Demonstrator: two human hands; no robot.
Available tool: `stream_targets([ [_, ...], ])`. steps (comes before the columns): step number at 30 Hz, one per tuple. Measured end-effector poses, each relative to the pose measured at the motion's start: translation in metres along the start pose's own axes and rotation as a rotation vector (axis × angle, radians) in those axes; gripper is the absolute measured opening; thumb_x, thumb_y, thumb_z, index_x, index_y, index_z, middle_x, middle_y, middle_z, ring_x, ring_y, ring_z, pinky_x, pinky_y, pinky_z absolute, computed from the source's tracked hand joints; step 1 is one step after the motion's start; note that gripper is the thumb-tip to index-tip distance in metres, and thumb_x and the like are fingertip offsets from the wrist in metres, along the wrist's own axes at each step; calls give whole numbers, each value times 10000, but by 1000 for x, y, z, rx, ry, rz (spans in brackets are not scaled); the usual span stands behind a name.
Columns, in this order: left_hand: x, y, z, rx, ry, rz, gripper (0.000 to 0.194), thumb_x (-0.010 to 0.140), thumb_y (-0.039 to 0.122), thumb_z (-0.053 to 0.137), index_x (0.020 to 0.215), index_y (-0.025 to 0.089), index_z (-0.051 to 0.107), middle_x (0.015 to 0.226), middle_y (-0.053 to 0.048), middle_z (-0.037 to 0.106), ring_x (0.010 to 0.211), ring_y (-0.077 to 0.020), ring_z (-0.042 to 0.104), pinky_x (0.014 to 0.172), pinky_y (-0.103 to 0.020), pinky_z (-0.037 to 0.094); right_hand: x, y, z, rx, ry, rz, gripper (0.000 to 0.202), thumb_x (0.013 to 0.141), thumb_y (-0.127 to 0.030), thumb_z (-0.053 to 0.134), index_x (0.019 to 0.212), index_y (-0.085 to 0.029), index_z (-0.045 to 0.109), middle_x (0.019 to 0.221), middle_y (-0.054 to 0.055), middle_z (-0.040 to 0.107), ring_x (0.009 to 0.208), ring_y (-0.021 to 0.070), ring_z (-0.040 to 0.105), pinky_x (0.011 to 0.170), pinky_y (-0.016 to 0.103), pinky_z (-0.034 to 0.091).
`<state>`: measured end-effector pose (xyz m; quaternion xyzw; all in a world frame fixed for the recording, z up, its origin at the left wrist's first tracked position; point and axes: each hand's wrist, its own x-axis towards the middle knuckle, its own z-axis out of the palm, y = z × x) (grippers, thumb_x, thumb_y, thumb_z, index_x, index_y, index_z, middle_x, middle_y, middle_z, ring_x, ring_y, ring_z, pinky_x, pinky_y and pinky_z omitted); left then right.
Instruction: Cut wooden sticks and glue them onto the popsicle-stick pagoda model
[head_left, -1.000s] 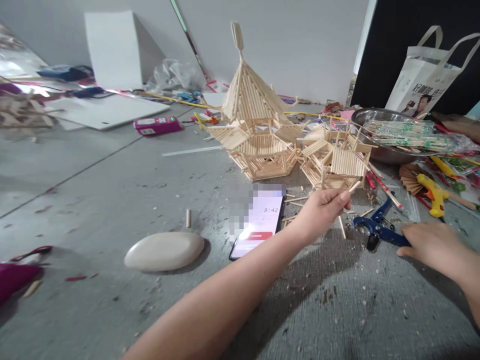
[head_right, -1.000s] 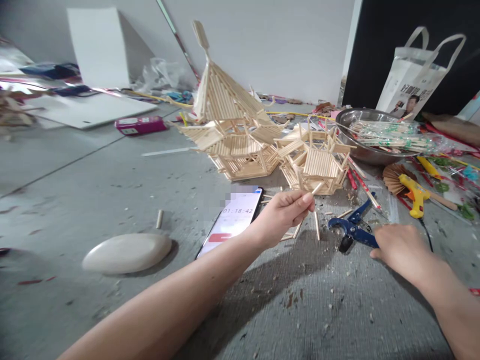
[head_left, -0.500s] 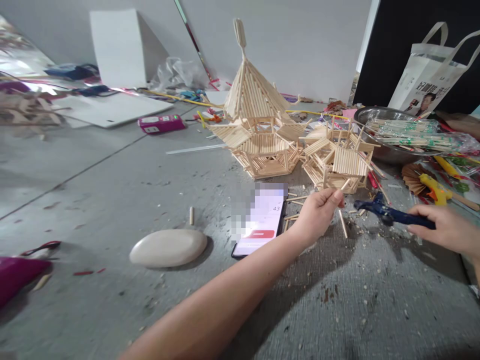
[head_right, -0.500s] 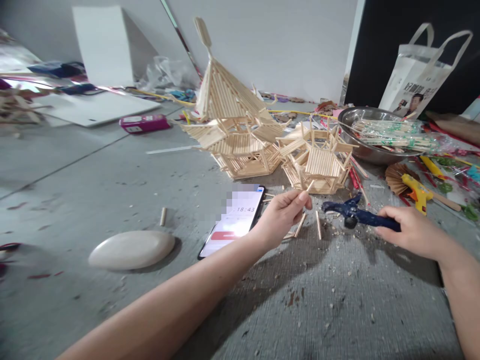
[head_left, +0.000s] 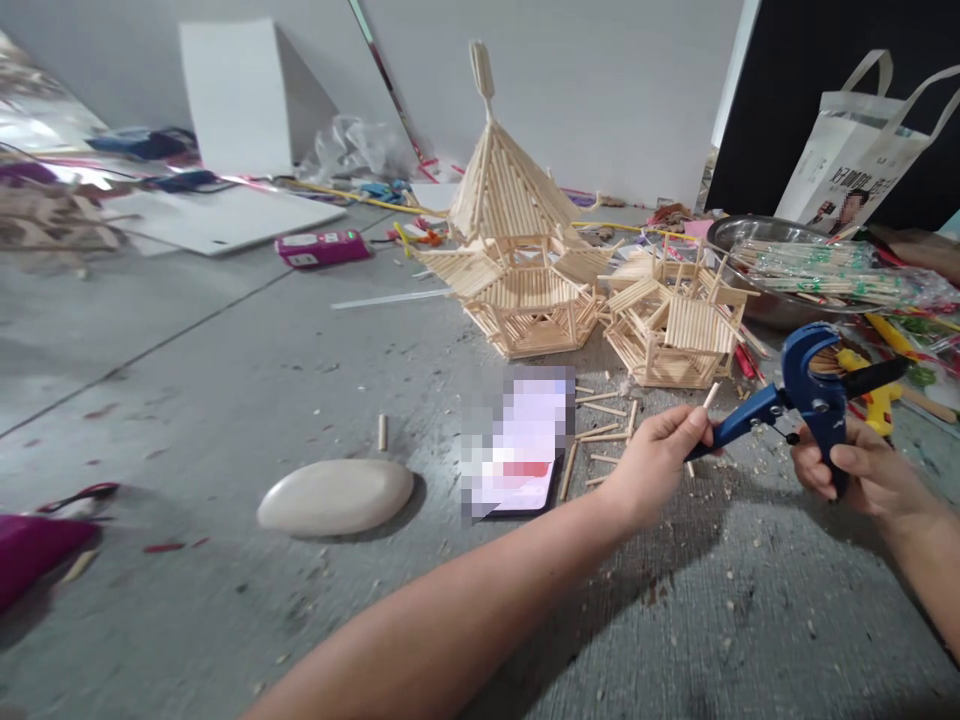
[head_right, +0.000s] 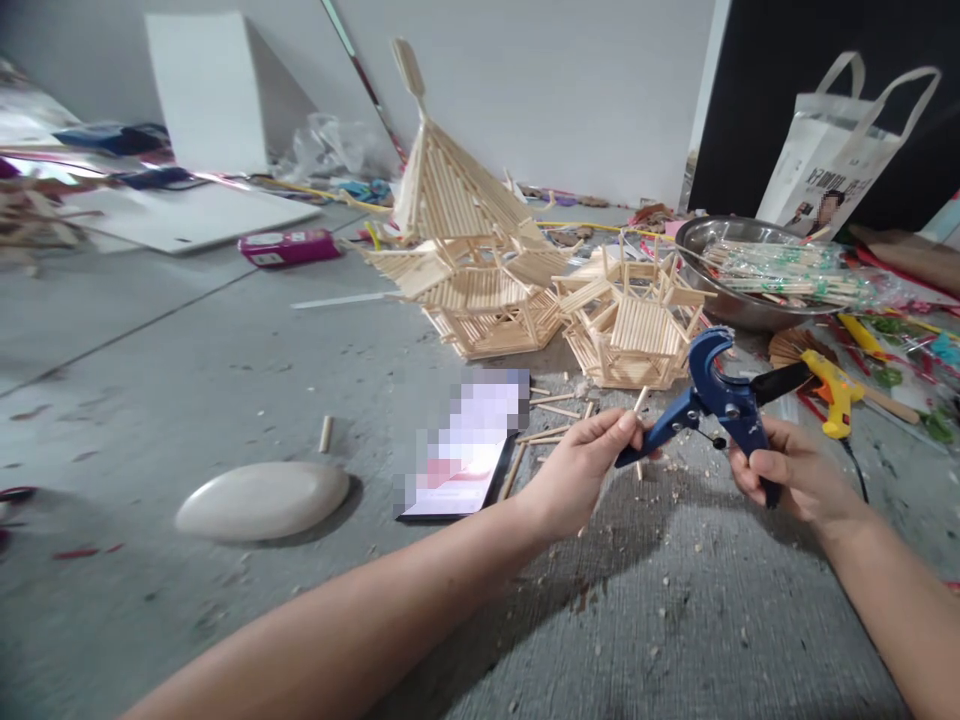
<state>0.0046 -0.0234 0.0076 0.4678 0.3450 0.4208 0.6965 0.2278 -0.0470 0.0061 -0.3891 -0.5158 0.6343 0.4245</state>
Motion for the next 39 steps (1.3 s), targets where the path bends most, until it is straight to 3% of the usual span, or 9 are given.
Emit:
stream_targets([
  [3,-2,-3,5,-127,93,-80,336,773,457,492,609,171,428,616,14,489,516,-90,440,565,-238,349,0,6,15,11,53,-11,313,627,-379,711,894,-243,623,668,-6,578,467,92,495,388,217,371],
  [6,-5,-4,8,-148,133,-77,339,766,453,498,602,167,421,623,16,486,529,-86,432,554,-223,334,-1,11,26,1,43,-21,378,662,-373,687,1022,-305,591,928,27,641,735,171,616,604,314,506],
  [9,-8,-5,10,-123,101,-64,336,780,441,483,600,162,429,622,20,473,538,-85,429,558,-224,333,-4,11,32,19,-14,-80,346,699,-386,652,1038,-384,582,1078,-9,629,1001,216,583,871,437,453],
  [12,-11,-6,12,-116,40,-39,328,790,423,478,599,160,435,604,24,443,544,-86,415,557,-226,341,-10,6,35,-28,-97,-107,453,680,-440,648,1119,-406,544,1157,-9,594,1169,239,468,985,471,346],
  [19,-11,-4,11,-8,-73,-32,307,819,400,446,639,153,464,639,14,463,591,-92,428,614,-245,361,-24,-1,43,-286,-148,-54,461,726,-454,573,1167,-327,530,1171,39,578,1205,262,424,1000,481,320],
  [23,-7,6,2,207,-14,112,303,849,354,407,637,151,483,642,-7,524,624,-97,462,652,-249,363,-23,-2,40,-386,47,-172,409,761,-384,535,1162,-314,507,1181,43,567,1139,253,488,985,462,350],
  [27,-6,14,-4,276,10,175,341,865,371,375,583,180,386,490,56,371,450,-66,306,479,-226,272,-15,-6,32,-773,318,-200,339,737,-297,556,1072,-267,519,1047,57,601,1010,245,555,917,435,410],
  [29,-7,16,-5,296,-19,197,330,863,364,379,587,182,383,482,65,333,444,-64,281,461,-224,252,-10,-6,30,-955,382,-186,368,713,-271,563,1075,-247,504,1004,59,598,957,238,567,875,414,432],
  [39,-7,15,-5,385,-59,195,306,855,370,378,620,181,430,481,61,324,458,-75,289,460,-234,244,2,6,29,-1199,264,-197,523,724,-229,494,1228,-229,354,1174,105,528,1090,257,503,909,424,395],
])
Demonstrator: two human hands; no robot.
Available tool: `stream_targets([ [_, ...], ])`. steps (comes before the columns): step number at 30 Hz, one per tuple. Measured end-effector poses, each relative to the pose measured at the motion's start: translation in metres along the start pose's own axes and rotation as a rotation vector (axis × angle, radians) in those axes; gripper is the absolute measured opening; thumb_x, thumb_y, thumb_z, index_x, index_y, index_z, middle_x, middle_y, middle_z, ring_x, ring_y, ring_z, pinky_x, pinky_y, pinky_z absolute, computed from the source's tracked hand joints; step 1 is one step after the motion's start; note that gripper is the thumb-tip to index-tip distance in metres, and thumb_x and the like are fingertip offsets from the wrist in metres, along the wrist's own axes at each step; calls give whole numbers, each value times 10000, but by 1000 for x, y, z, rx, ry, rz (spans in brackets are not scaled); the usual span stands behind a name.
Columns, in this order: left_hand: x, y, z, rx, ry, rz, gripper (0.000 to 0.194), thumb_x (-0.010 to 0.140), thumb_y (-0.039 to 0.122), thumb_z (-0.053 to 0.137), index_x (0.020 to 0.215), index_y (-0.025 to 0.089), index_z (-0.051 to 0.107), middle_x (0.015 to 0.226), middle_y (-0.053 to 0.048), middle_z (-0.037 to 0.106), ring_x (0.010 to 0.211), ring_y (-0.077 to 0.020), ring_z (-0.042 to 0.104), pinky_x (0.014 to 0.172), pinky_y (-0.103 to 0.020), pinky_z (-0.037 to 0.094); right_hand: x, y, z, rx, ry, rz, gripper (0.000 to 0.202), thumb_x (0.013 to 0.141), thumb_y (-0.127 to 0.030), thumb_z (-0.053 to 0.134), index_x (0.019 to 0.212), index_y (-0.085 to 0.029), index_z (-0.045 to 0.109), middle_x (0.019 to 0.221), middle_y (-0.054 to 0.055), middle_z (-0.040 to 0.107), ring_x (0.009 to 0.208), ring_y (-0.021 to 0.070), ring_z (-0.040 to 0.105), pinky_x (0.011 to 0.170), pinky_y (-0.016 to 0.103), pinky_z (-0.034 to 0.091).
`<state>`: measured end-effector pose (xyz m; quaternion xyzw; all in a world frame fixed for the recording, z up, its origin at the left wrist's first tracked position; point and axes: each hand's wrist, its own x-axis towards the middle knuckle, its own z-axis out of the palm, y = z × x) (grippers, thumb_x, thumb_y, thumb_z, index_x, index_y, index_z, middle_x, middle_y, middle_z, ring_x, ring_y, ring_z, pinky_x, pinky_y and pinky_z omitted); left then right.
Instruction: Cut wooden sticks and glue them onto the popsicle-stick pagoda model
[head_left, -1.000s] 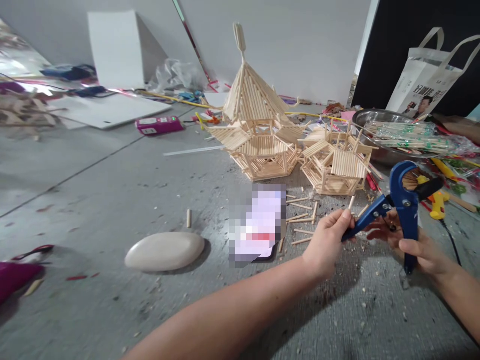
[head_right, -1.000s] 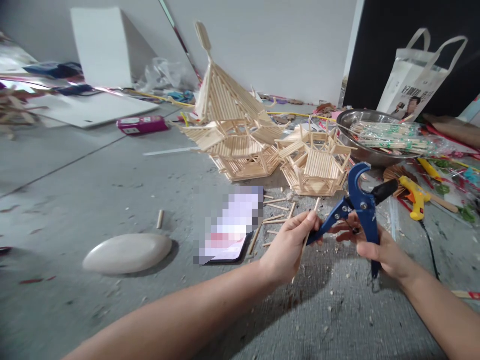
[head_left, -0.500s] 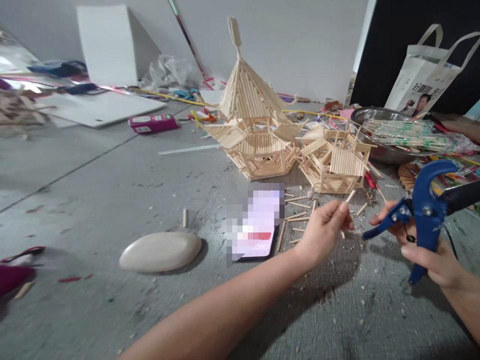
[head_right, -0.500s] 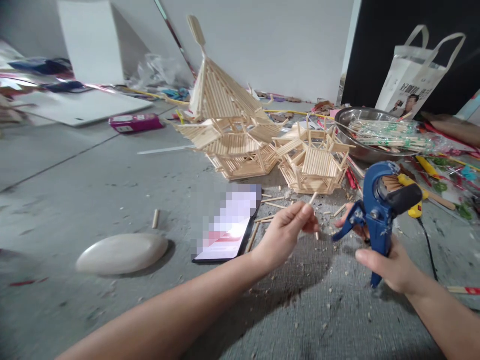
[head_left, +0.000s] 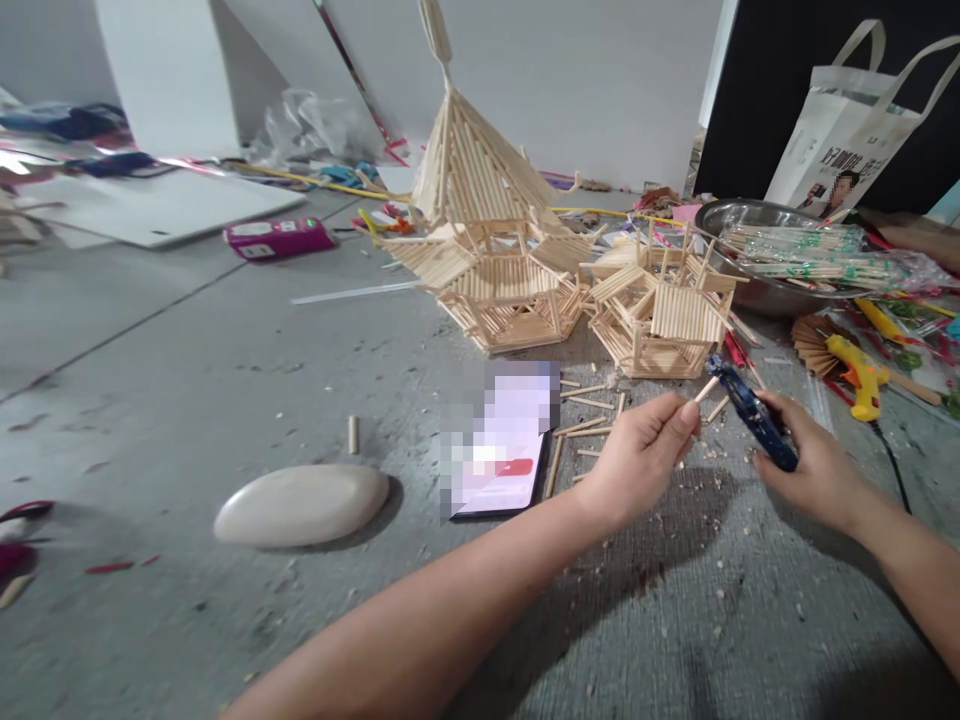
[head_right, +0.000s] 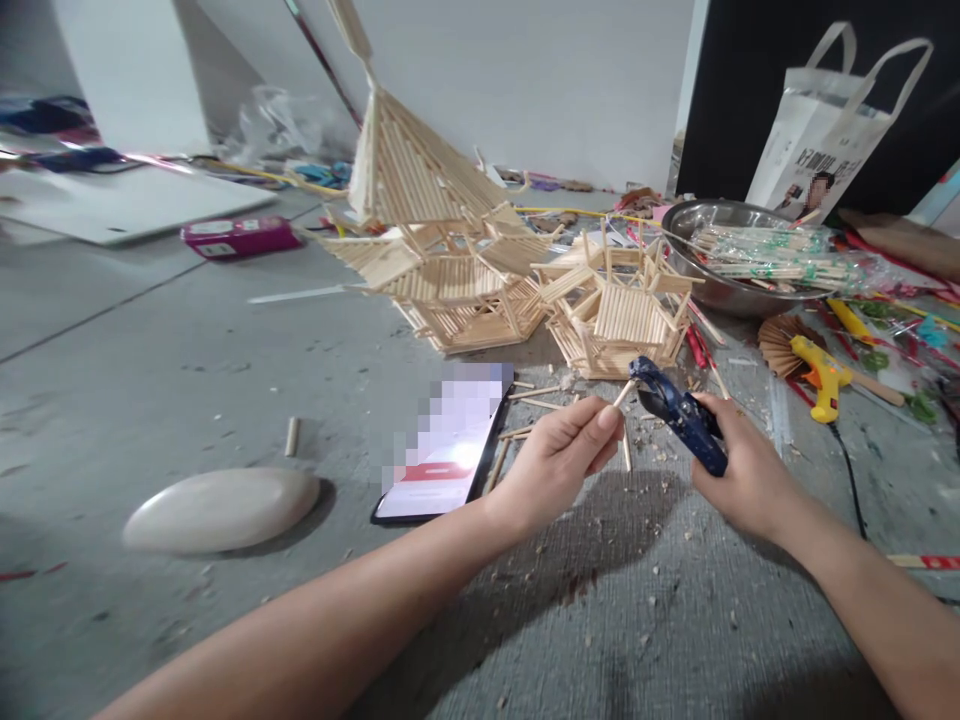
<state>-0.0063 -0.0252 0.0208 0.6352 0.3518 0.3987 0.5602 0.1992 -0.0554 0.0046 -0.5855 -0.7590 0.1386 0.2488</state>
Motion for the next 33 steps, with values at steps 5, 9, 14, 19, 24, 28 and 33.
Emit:
stream_targets([
  [5,-1,-1,1,8,-25,-40,311,857,368,371,617,182,435,487,55,337,459,-75,294,471,-236,247,-1,-3,2,-25,-76,-62,557,728,-210,501,1251,-250,312,1219,112,493,1123,265,476,937,471,363],
  [9,-1,-3,3,-19,-44,-57,307,853,354,381,601,181,415,482,59,323,449,-69,285,457,-228,234,-2,-5,2,-5,-108,-103,582,716,-194,515,1253,-269,303,1213,101,496,1118,259,477,939,472,363],
  [14,1,-3,4,-45,-73,-112,296,848,325,384,597,173,416,478,62,324,436,-61,278,444,-219,227,-3,-5,3,5,-144,-106,563,710,-191,515,1238,-246,326,1184,103,523,1082,262,502,911,459,384],
  [19,2,0,3,12,-91,-156,291,844,284,381,579,169,418,461,61,339,434,-62,298,443,-211,235,-3,-4,4,-8,-159,-122,570,701,-179,508,1243,-235,344,1180,103,532,1077,268,507,895,449,394],
  [24,3,0,3,71,-112,-164,291,847,277,357,585,169,425,447,58,354,429,-63,314,440,-203,256,-2,-5,3,-22,-179,-109,549,689,-170,498,1226,-219,388,1121,105,566,1017,266,541,850,435,420],
  [28,2,-1,3,87,-113,-157,275,841,270,363,594,170,430,445,59,364,424,-63,318,443,-203,267,-4,-7,3,-26,-179,-79,514,695,-172,487,1202,-202,412,1079,102,590,981,259,561,828,416,429],
  [33,3,-2,4,80,-109,-182,258,836,261,369,610,167,451,442,60,369,423,-65,327,448,-207,270,-7,-9,4,-40,-201,-26,453,722,-203,491,1171,-220,431,1041,87,604,949,250,573,785,392,437],
])
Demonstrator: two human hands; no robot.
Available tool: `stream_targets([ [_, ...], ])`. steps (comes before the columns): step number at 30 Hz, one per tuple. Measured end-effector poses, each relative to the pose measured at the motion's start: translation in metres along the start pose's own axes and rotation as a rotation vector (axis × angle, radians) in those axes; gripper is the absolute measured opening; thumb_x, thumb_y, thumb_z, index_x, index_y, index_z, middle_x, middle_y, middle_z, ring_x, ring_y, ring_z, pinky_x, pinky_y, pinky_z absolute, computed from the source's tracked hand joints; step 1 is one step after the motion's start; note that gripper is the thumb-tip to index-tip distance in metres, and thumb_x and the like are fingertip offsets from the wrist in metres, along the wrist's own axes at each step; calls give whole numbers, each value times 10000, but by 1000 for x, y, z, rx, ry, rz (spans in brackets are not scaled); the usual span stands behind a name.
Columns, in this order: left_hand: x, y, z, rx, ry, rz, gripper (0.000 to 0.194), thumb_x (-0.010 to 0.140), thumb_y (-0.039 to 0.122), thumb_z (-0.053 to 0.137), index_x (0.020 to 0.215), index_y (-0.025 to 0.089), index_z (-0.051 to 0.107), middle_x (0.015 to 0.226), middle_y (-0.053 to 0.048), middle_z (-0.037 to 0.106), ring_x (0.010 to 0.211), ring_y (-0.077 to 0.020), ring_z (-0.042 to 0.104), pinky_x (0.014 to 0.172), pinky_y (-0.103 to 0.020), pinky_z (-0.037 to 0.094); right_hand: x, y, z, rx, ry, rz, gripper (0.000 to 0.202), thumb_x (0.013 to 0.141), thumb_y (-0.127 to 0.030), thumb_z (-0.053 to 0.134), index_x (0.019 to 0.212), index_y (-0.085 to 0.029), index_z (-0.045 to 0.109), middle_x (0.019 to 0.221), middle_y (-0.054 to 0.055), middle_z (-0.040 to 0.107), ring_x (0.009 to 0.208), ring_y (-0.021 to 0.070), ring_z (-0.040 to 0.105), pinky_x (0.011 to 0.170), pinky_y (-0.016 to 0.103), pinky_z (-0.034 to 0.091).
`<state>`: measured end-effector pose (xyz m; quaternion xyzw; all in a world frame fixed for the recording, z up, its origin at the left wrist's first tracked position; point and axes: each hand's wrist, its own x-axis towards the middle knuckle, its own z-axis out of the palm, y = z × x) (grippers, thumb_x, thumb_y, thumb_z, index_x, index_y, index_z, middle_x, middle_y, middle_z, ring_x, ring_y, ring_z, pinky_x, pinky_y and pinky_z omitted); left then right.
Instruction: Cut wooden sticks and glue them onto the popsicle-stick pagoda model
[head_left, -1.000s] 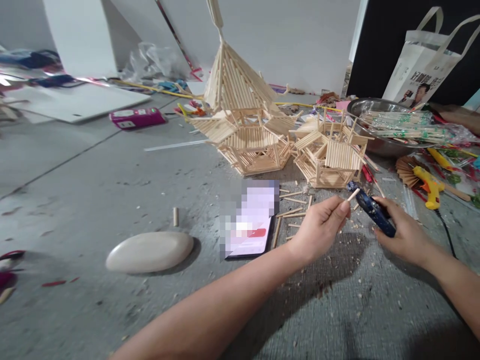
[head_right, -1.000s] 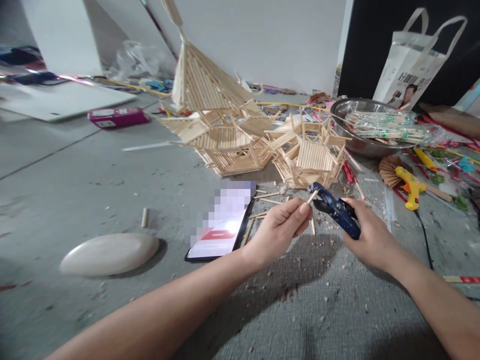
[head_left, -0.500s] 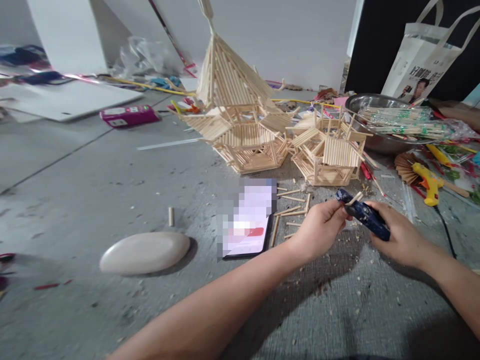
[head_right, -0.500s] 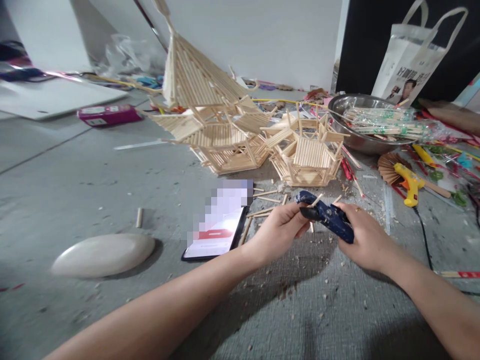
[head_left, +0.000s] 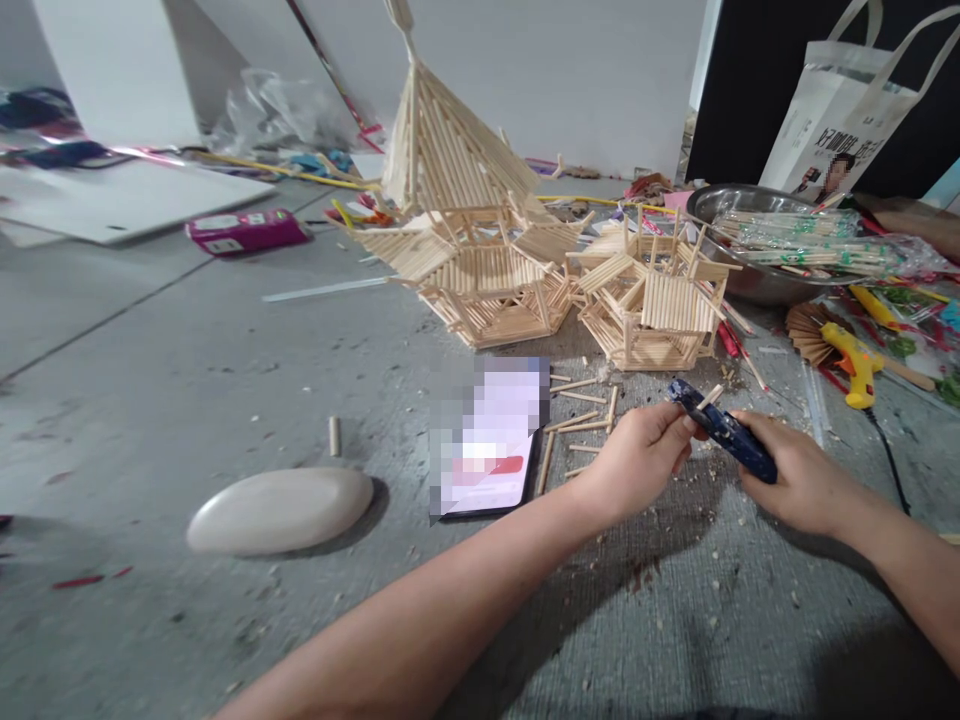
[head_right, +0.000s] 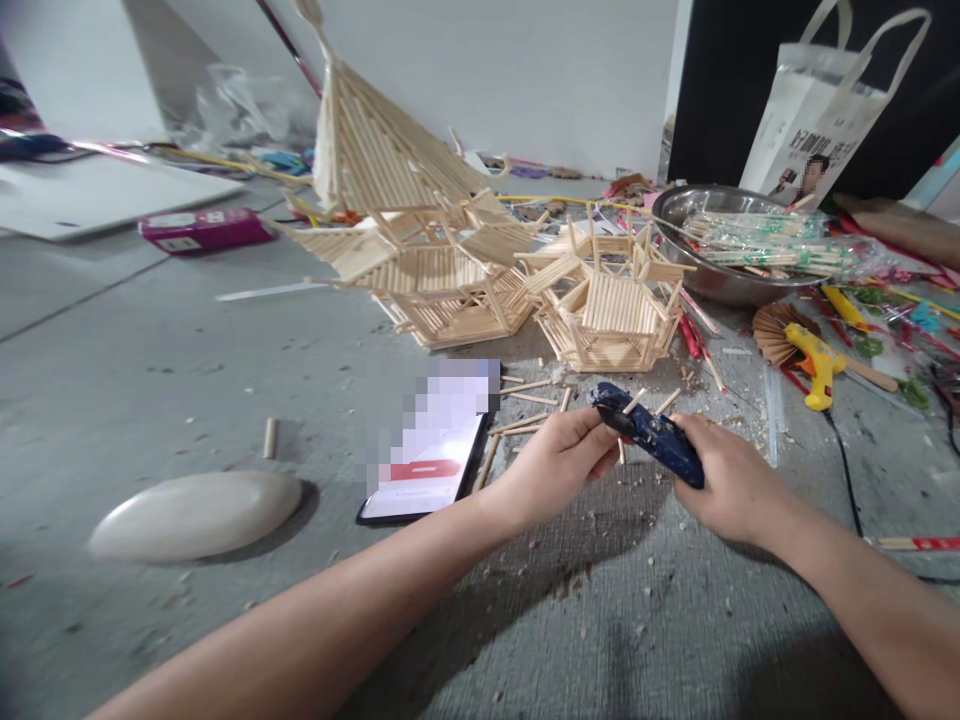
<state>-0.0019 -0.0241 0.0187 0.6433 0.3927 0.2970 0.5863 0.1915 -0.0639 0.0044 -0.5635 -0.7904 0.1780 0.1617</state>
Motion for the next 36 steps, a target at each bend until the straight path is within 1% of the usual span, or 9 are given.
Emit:
stream_targets([
  [5,3,-4,-1,-57,-28,-41,245,838,254,377,622,168,452,428,64,364,401,-61,314,430,-206,252,4,-6,-3,-20,-79,75,374,716,-211,494,1089,-206,472,1014,87,617,913,239,578,749,351,426],
  [10,8,-9,-1,-115,-44,-83,276,844,265,375,589,169,417,427,65,359,363,-43,290,392,-190,231,10,-13,-11,-72,-176,162,237,707,-206,492,943,-198,502,846,64,631,760,200,578,653,290,393],
  [15,10,-17,4,-130,-110,-234,246,850,272,371,638,165,436,487,50,446,340,-50,380,351,-176,272,11,-8,-14,-100,-277,251,5,703,-204,453,705,-209,454,650,16,573,610,155,513,557,255,338],
  [18,11,-23,8,-47,-131,-291,233,848,257,374,645,170,449,464,49,462,312,-65,403,333,-182,288,12,-6,-14,-86,-326,314,64,691,-215,451,639,-212,414,610,4,544,590,142,490,546,244,330],
  [22,14,-28,11,67,-140,-316,263,843,236,371,589,182,408,425,46,454,274,-73,395,308,-185,276,16,-6,-14,-53,-392,360,110,677,-203,443,586,-215,382,504,-25,496,514,121,454,516,236,306],
  [26,15,-27,11,91,-138,-338,244,841,224,364,605,185,409,421,52,441,254,-74,380,291,-183,264,21,-9,-14,-37,-430,382,134,670,-201,436,548,-212,382,454,-31,482,467,110,443,499,237,292],
  [29,16,-27,10,115,-139,-319,277,846,239,359,576,187,393,408,50,431,245,-70,357,290,-185,240,24,-9,-15,-29,-461,381,149,670,-205,434,531,-213,378,432,-31,473,445,106,438,490,236,292],
  [32,16,-28,10,151,-131,-292,277,845,231,350,576,188,397,395,47,436,240,-67,331,299,-192,214,25,-8,-14,-56,-455,365,141,667,-208,435,536,-214,382,440,-28,475,454,110,439,491,236,298],
  [36,17,-31,10,182,-84,-224,261,841,231,365,587,186,399,387,44,446,273,-64,338,346,-197,216,26,-9,-14,-74,-443,348,123,661,-205,434,546,-212,390,467,-18,484,468,113,444,489,233,304],
])
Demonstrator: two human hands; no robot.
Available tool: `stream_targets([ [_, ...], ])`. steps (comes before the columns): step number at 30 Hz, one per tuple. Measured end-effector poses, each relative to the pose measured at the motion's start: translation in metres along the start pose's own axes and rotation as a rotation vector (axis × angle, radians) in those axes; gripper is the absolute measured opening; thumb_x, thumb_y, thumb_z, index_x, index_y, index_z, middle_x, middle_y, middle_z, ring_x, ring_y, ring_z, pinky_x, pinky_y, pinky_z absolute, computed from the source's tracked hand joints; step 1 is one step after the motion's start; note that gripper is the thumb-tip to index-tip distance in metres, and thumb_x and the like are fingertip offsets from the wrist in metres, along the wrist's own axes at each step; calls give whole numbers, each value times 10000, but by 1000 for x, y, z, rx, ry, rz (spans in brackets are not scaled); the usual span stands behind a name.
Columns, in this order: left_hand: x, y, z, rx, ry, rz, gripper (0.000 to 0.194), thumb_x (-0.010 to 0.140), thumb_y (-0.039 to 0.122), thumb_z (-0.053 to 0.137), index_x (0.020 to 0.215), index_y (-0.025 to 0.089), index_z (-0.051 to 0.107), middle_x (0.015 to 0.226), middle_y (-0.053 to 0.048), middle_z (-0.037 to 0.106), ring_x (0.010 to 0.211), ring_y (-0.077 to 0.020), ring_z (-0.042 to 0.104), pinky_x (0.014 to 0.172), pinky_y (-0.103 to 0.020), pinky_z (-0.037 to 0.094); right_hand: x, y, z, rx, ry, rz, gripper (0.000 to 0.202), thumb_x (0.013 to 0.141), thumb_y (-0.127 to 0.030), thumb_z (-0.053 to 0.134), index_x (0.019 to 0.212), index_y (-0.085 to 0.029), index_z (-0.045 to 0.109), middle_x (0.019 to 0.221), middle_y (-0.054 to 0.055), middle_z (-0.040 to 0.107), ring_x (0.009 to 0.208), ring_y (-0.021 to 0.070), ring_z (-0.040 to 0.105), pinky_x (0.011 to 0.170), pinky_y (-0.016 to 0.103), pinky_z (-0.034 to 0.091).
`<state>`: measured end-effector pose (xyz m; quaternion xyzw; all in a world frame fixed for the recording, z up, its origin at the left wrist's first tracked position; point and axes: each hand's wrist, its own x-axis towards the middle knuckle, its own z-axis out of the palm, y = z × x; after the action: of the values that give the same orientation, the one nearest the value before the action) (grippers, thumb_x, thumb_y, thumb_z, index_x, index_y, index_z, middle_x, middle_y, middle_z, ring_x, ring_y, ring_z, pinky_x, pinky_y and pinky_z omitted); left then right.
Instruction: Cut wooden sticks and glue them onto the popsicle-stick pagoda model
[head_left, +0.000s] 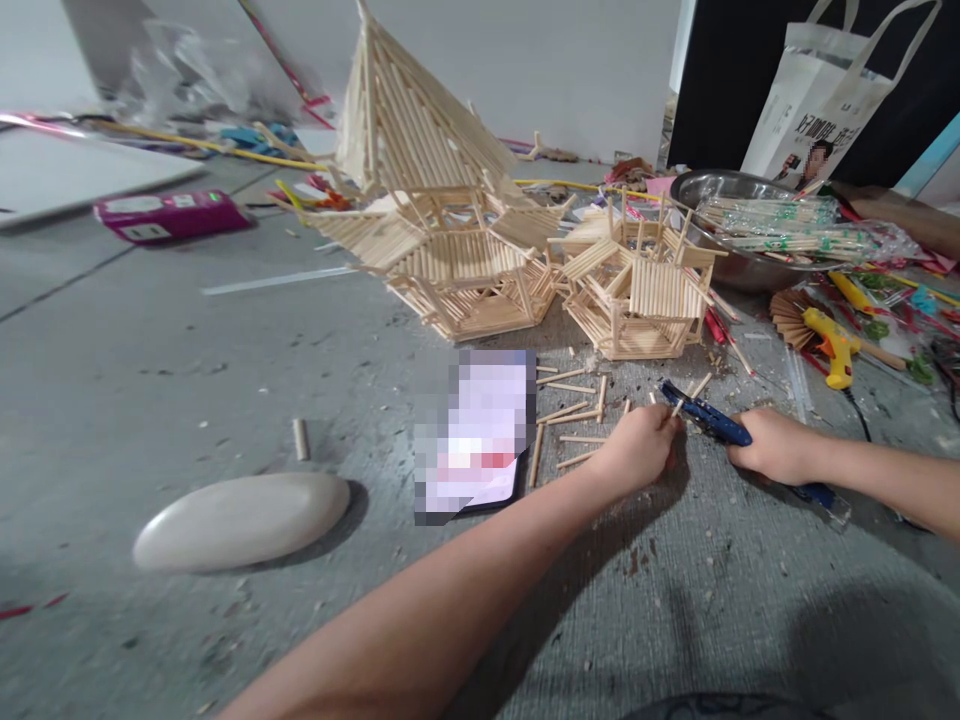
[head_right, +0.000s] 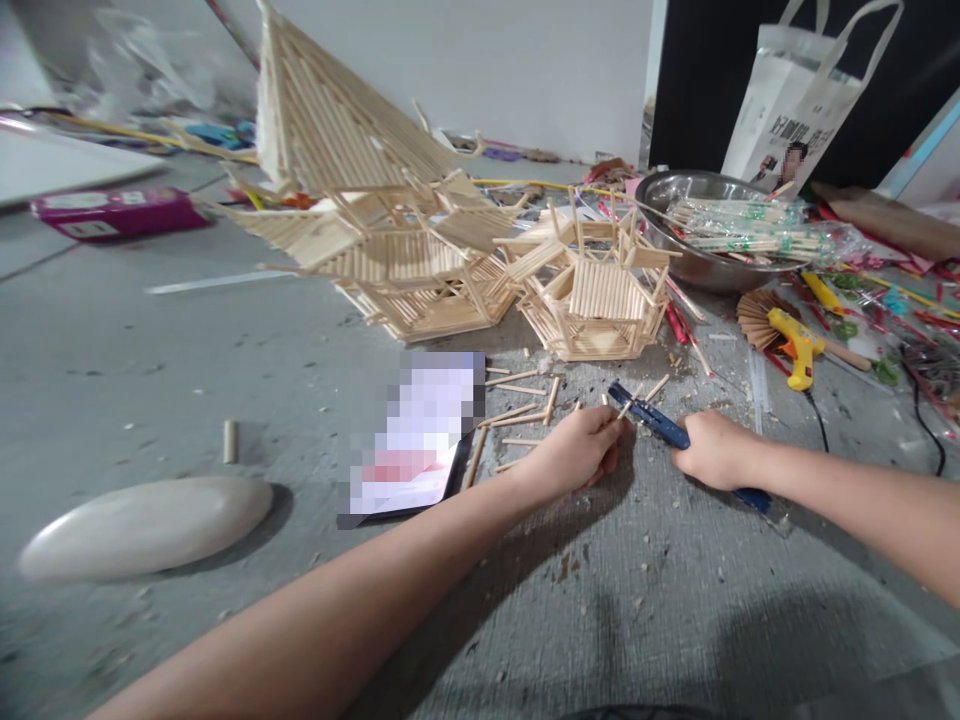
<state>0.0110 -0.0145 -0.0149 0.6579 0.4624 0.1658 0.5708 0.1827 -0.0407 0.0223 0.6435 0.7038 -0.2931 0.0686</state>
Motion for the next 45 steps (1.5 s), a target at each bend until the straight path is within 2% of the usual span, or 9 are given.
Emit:
stream_targets([
  [10,3,-2,2,141,72,18,199,863,245,366,694,175,444,418,48,455,370,-89,395,447,-213,269,1,2,2,13,10,28,107,660,-219,448,560,-202,415,436,-27,467,431,99,439,485,225,294],
  [17,2,0,2,112,85,32,171,857,246,375,716,179,445,418,57,432,384,-93,394,449,-209,274,2,4,3,28,13,-2,111,650,-209,443,548,-202,401,432,-35,451,432,97,426,476,226,292],
  [19,2,0,2,94,85,35,179,855,253,377,713,177,455,422,59,423,391,-94,391,446,-209,277,2,6,1,88,-37,23,97,645,-213,441,556,-201,404,438,-33,466,433,102,444,470,226,303],
  [23,1,-2,2,82,121,79,245,843,277,384,644,170,479,446,51,410,434,-97,384,459,-213,287,-2,7,-7,279,-233,31,39,634,-226,444,621,-198,419,511,-27,514,467,108,470,452,222,325],
  [25,0,-2,2,86,168,122,264,829,281,397,616,162,497,483,38,433,478,-100,397,478,-215,298,-6,5,-10,286,-253,1,52,632,-232,451,637,-201,409,530,-36,495,479,101,441,444,221,312],
  [30,-2,1,-2,28,248,197,256,809,289,398,657,151,551,593,12,510,591,-117,440,564,-229,337,-15,-6,-9,175,-82,-17,59,654,-237,452,690,-206,418,595,-33,492,552,111,434,507,232,316],
  [34,-4,5,-5,-65,243,236,248,809,288,402,661,147,542,586,23,479,580,-102,405,557,-220,325,-19,-8,-3,104,64,-36,64,678,-226,450,737,-204,437,685,1,546,635,137,486,581,250,340],
  [41,-10,15,-12,-335,61,200,235,815,326,436,714,148,551,447,79,288,412,-61,252,440,-205,207,-20,1,2,73,210,-150,197,679,-180,463,873,-200,493,757,31,593,690,171,547,640,284,386],
  [45,-15,18,-16,-437,-48,202,228,813,342,466,712,150,537,431,94,237,378,-44,194,412,-202,159,-22,5,6,40,308,-217,273,684,-170,475,953,-198,509,859,63,621,803,205,579,687,311,415],
])
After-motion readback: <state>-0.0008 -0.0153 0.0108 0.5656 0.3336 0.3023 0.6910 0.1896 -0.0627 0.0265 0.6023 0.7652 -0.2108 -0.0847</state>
